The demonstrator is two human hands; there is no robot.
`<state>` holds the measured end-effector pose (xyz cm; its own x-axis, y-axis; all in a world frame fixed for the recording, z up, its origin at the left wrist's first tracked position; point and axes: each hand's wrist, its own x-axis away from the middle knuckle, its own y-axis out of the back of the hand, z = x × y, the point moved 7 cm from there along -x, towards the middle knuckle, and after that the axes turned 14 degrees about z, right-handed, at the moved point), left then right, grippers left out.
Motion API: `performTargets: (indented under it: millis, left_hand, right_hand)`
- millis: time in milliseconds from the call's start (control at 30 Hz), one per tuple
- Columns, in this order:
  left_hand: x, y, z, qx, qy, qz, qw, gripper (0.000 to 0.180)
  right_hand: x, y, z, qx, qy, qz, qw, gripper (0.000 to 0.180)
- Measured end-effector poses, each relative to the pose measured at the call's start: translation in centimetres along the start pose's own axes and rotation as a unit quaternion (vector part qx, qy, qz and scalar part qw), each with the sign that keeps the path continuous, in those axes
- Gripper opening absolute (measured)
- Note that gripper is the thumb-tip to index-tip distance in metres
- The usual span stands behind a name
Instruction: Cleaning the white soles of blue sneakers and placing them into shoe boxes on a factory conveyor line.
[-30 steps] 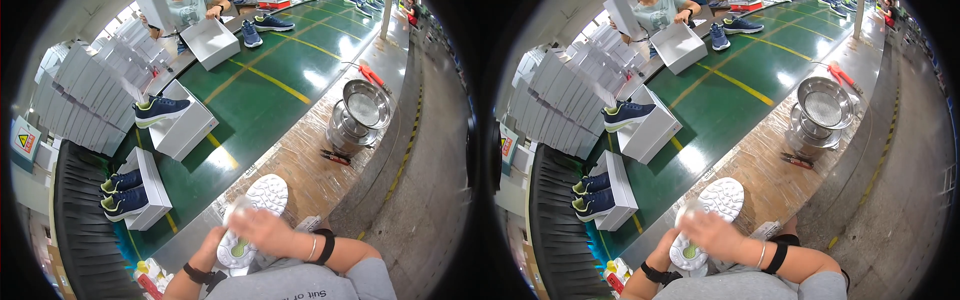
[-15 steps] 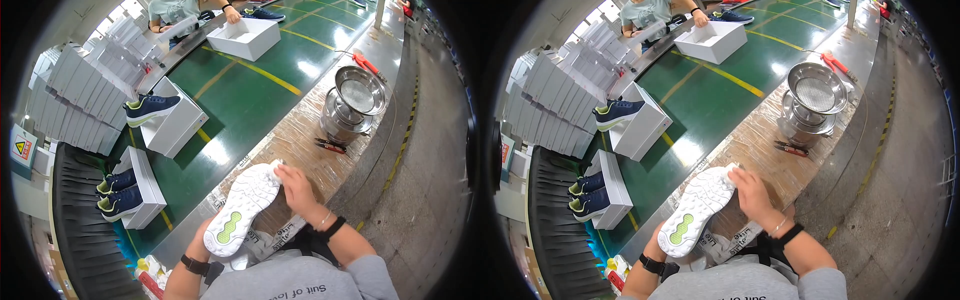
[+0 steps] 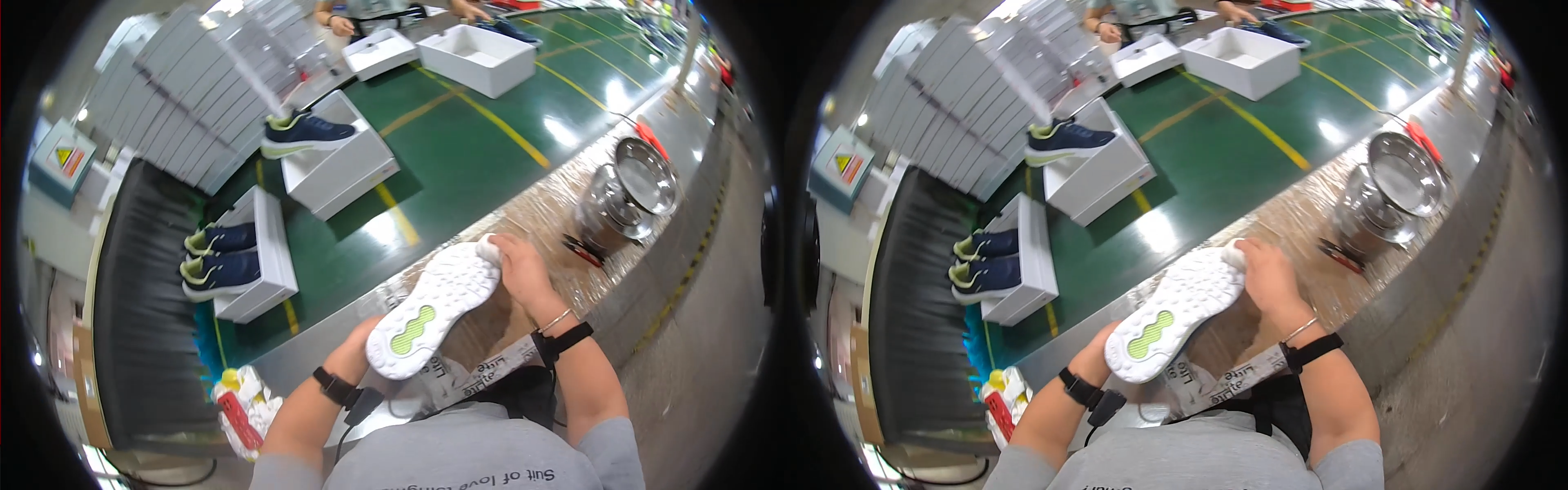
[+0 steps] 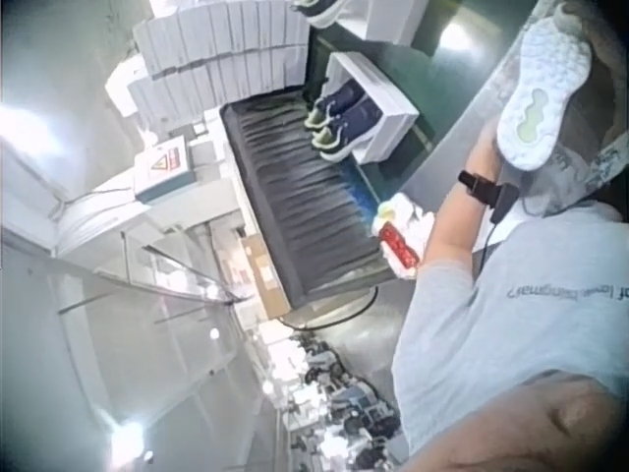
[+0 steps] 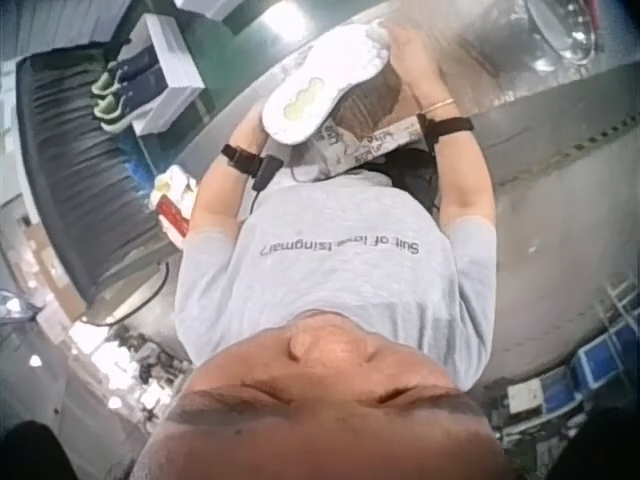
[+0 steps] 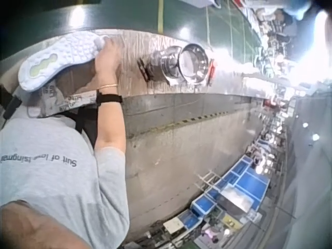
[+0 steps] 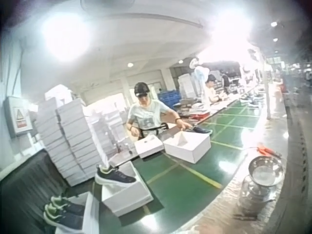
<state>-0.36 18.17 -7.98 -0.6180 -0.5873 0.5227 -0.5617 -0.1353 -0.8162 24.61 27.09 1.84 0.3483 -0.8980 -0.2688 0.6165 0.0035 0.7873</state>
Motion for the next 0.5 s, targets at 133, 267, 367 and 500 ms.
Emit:
performTargets:
  millis: [133, 267, 367, 500]
  left_hand:
    - [1.0, -0.9, -0.6, -0.103, -0.056, -0.021, 0.993, 0.030]
    - [1.9, -3.2, -1.1, -0.256, -0.081, -0.038, 0.963, 0.030]
    - [1.1, -4.1, -0.9, -0.330, -0.087, -0.035, 0.939, 0.030]
    - [-0.9, -2.5, 0.8, -0.061, 0.010, 0.118, 0.991, 0.041]
  right_hand:
    - [-0.8, -0.2, 8.5, 0.030, 0.106, 0.032, 0.993, 0.037]
    - [2.2, -1.2, 18.1, 0.013, 0.253, 0.120, 0.960, 0.040]
    - [4.8, -1.4, 20.6, -0.009, 0.360, 0.176, 0.916, 0.044]
    - [4.6, -0.8, 18.3, 0.083, 0.426, 0.163, 0.886, 0.042]
